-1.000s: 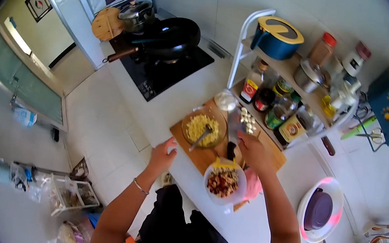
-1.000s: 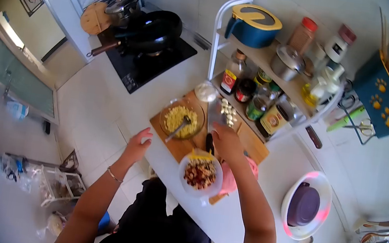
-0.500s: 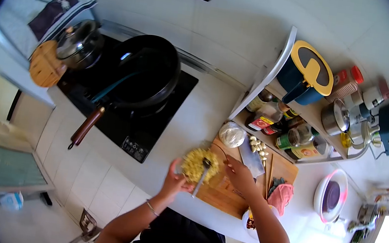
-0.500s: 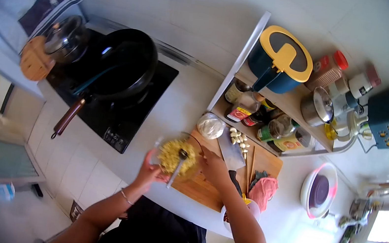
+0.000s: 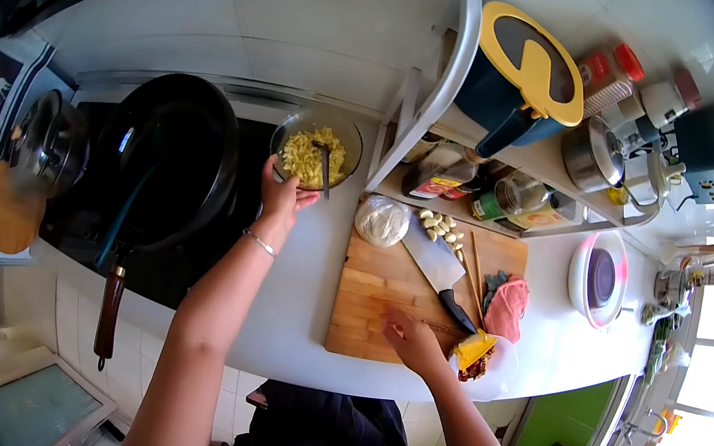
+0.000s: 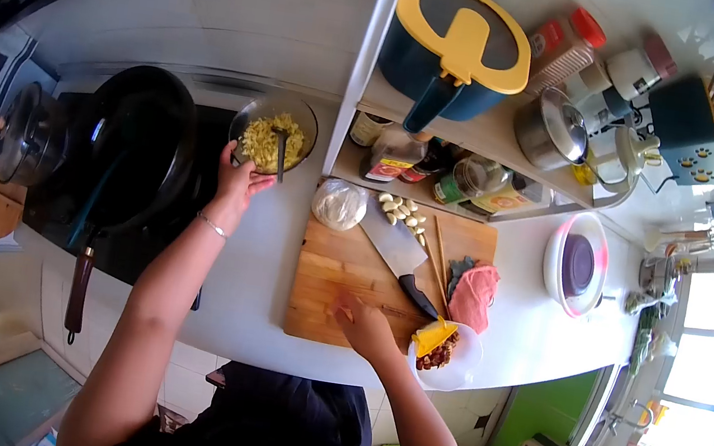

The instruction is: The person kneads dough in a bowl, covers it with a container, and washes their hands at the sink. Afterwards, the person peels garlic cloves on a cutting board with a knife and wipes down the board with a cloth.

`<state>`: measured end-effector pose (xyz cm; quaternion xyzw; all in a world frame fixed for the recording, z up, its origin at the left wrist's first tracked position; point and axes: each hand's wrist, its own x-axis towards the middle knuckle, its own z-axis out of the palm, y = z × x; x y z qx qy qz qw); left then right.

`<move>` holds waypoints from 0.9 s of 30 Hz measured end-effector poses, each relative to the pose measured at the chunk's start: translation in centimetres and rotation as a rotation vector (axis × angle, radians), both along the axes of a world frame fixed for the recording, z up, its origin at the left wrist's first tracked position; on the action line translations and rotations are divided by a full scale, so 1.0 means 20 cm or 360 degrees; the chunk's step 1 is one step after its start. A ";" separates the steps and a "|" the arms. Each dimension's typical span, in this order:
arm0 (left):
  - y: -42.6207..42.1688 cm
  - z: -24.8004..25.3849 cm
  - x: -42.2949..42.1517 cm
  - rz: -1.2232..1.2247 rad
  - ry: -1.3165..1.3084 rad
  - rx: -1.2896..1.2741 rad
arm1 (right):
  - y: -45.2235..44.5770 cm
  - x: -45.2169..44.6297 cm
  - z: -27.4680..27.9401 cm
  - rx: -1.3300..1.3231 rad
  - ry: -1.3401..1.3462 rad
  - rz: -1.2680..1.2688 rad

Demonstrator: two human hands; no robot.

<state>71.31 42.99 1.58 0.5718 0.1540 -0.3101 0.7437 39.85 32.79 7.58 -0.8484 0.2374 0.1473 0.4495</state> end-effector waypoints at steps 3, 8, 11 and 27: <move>-0.09 -0.07 0.06 0.0012 0.0029 -0.0009 | 0.02 -0.04 0.00 -0.0086 -0.0149 -0.0113; -0.06 -0.21 0.09 -0.0103 0.0018 -0.0254 | -0.09 -0.10 0.22 -0.0362 -0.0260 -0.0189; 0.03 -0.16 -0.10 -0.0026 0.0106 -0.0176 | -0.34 -0.30 0.34 -0.0700 -0.0015 -0.0557; -0.02 0.14 -1.79 -0.1757 -0.0746 -0.0074 | -0.61 -0.98 0.12 -0.0320 -0.0068 -0.0277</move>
